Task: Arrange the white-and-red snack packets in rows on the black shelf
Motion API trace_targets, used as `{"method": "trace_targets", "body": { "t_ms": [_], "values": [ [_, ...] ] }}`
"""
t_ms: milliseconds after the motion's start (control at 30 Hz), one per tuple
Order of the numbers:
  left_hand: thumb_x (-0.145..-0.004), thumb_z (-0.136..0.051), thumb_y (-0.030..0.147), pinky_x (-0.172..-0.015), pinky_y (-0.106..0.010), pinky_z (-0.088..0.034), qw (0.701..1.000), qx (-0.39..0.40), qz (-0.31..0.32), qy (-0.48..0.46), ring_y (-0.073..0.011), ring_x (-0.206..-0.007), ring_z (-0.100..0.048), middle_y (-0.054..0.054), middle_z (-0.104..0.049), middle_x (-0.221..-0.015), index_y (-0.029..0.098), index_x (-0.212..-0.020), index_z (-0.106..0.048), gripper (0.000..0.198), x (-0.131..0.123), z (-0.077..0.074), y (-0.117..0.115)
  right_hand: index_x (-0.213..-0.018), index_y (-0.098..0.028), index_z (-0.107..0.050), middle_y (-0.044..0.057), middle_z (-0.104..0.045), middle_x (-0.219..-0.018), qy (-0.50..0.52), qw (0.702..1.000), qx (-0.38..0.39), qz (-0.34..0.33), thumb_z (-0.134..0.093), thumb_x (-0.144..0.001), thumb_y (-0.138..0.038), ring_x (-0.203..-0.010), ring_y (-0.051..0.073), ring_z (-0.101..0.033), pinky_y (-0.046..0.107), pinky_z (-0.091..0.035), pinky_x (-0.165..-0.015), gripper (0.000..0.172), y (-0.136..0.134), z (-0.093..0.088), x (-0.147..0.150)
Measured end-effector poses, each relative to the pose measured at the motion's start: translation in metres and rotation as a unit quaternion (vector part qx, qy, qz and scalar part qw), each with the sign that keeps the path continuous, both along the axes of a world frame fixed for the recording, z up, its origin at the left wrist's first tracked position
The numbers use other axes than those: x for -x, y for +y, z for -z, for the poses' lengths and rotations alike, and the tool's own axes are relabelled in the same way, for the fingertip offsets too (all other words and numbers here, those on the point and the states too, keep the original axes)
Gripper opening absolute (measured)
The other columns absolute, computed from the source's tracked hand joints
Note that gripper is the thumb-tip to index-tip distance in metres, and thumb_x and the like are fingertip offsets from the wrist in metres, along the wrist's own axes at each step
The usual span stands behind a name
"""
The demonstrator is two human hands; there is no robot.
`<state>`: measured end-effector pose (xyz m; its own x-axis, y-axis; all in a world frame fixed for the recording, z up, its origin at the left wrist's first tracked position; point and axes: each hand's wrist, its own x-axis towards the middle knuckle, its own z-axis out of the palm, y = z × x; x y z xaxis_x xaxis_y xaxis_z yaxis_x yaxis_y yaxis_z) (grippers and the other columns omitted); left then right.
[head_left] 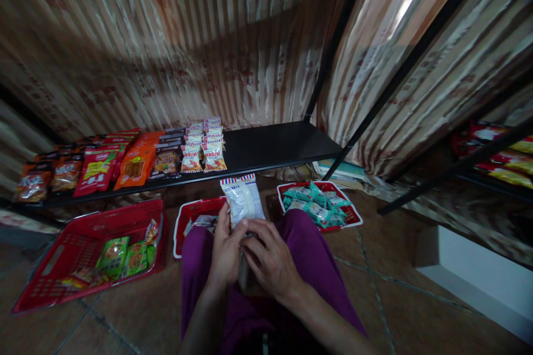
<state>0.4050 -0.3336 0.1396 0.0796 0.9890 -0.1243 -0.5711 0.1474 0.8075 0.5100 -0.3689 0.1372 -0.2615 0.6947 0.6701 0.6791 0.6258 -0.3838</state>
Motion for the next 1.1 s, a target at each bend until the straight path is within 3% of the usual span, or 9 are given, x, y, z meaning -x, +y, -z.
{"method": "trace_targets", "body": {
  "t_ms": [133,233,333,467,600,867,1100],
  "values": [
    [-0.071,-0.069,0.028,-0.095,-0.032,-0.042,1.000,0.000,-0.013,0.026,-0.0215,-0.114,-0.055,-0.009,-0.057,-0.128,0.025,-0.132,-0.041,0.067,0.005,0.010,0.003,-0.105,-0.020,-0.060,0.008,-0.067,-0.098,0.020,0.994,0.041,-0.102,-0.049,-0.085,-0.010,-0.096,0.019,-0.060,0.036,-0.053,-0.083,0.025,0.005,-0.014,-0.012],
    [-0.071,-0.069,0.027,-0.099,-0.034,-0.040,0.998,-0.023,0.019,0.059,-0.0223,-0.117,-0.053,-0.008,-0.057,-0.128,0.024,-0.130,-0.045,0.064,0.007,0.015,0.002,-0.107,-0.021,-0.060,0.007,-0.068,-0.092,0.057,0.997,0.016,-0.051,-0.048,-0.088,-0.015,-0.087,0.019,-0.062,0.034,-0.053,-0.077,0.023,0.021,-0.034,-0.024],
    [-0.071,-0.068,0.028,-0.102,-0.035,-0.036,0.991,-0.046,0.057,0.110,-0.0232,-0.121,-0.049,-0.009,-0.055,-0.132,0.022,-0.129,-0.048,0.061,0.008,0.016,-0.001,-0.110,-0.021,-0.060,0.009,-0.067,-0.104,0.052,0.998,0.018,0.009,-0.049,-0.089,-0.021,-0.102,0.021,-0.058,0.039,-0.048,-0.088,0.024,0.047,-0.055,-0.033],
    [-0.071,-0.068,0.032,-0.104,-0.037,-0.035,0.977,-0.060,0.089,0.186,-0.0251,-0.124,-0.047,-0.011,-0.051,-0.136,0.019,-0.130,-0.047,0.064,0.010,0.017,-0.005,-0.102,-0.020,-0.067,0.008,-0.069,-0.100,-0.003,0.992,0.118,-0.033,-0.055,-0.087,-0.026,-0.098,0.021,-0.059,0.037,-0.045,-0.088,0.020,0.076,-0.070,-0.040],
    [-0.072,-0.066,0.036,-0.103,-0.039,-0.036,0.968,-0.068,0.107,0.218,-0.0261,-0.122,-0.049,-0.012,-0.050,-0.136,0.017,-0.132,-0.046,0.066,0.016,0.018,-0.006,-0.089,-0.018,-0.069,0.004,-0.069,-0.084,0.032,0.972,0.227,-0.045,-0.060,-0.083,-0.025,-0.080,0.017,-0.062,0.028,-0.046,-0.072,0.013,0.085,-0.069,-0.040],
    [-0.069,-0.069,0.039,-0.092,-0.039,-0.046,0.977,-0.058,0.111,0.172,-0.0264,-0.102,-0.062,-0.009,-0.068,-0.111,0.018,-0.116,-0.061,0.052,0.016,0.002,-0.011,-0.076,-0.018,-0.068,0.000,-0.068,-0.071,0.110,0.964,0.242,0.013,-0.060,-0.079,-0.028,-0.065,0.014,-0.060,0.023,-0.042,-0.060,0.012,0.094,-0.062,-0.038],
    [-0.069,-0.072,0.035,-0.086,-0.038,-0.049,0.984,-0.039,0.124,0.119,-0.0267,-0.094,-0.065,-0.009,-0.071,-0.102,0.018,-0.110,-0.066,0.045,0.020,0.008,-0.012,-0.077,-0.018,-0.070,0.000,-0.068,-0.069,0.082,0.961,0.263,0.019,-0.059,-0.081,-0.033,-0.064,0.014,-0.060,0.022,-0.040,-0.058,0.019,0.101,-0.061,-0.039]
  ]
}}
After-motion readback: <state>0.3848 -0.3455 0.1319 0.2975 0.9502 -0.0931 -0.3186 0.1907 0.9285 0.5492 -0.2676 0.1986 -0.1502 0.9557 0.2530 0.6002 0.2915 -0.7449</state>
